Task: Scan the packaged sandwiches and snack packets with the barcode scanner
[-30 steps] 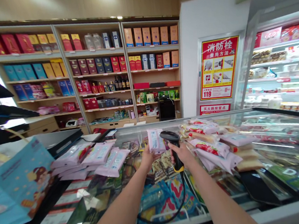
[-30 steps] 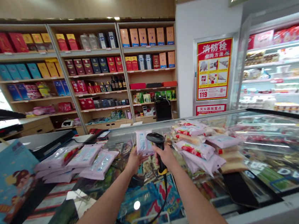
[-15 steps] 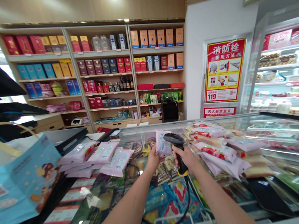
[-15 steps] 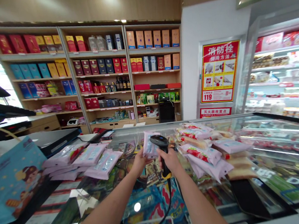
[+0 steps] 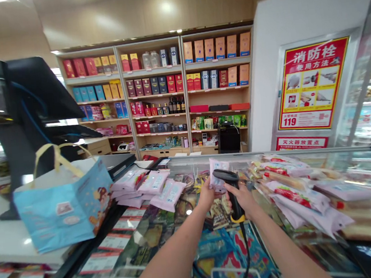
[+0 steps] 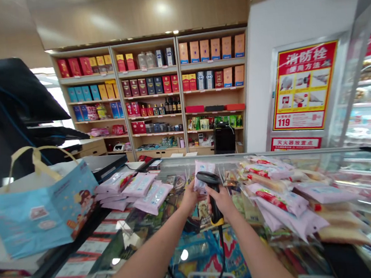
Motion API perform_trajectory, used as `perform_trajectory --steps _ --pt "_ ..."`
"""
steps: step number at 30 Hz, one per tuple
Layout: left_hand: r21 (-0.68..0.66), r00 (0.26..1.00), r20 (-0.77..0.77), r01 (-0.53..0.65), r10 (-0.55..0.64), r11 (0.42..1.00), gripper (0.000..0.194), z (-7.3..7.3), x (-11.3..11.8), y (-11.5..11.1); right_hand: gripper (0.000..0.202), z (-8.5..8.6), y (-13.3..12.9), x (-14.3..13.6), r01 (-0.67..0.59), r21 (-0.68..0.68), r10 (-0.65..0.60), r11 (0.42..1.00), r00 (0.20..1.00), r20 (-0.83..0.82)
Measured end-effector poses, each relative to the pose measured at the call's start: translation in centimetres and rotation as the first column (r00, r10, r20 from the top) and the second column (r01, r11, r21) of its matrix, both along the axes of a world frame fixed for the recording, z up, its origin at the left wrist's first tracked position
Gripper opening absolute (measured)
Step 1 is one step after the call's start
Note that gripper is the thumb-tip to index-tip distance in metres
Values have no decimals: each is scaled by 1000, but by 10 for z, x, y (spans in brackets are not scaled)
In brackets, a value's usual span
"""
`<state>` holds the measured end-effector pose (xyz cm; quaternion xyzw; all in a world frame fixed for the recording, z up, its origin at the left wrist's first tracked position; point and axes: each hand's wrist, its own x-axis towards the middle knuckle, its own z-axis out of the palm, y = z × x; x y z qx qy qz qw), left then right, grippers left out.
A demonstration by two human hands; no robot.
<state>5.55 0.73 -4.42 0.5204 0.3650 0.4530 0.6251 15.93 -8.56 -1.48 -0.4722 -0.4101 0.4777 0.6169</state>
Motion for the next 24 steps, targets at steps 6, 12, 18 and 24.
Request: perform_trajectory --steps 6,12,18,24 --pt "13 996 41 -84 83 996 64 31 -56 2 40 18 13 -39 -94 -6 94 996 994 48" --pt "9 964 4 -266 266 964 61 53 -146 12 39 32 29 -104 -217 16 216 976 975 54" --pt "-28 917 -105 -390 385 920 59 71 -213 20 33 41 44 -170 -256 -1 256 967 966 45" --pt "115 726 -365 -587 583 802 49 73 -240 32 31 44 46 -189 -295 13 294 956 955 45"
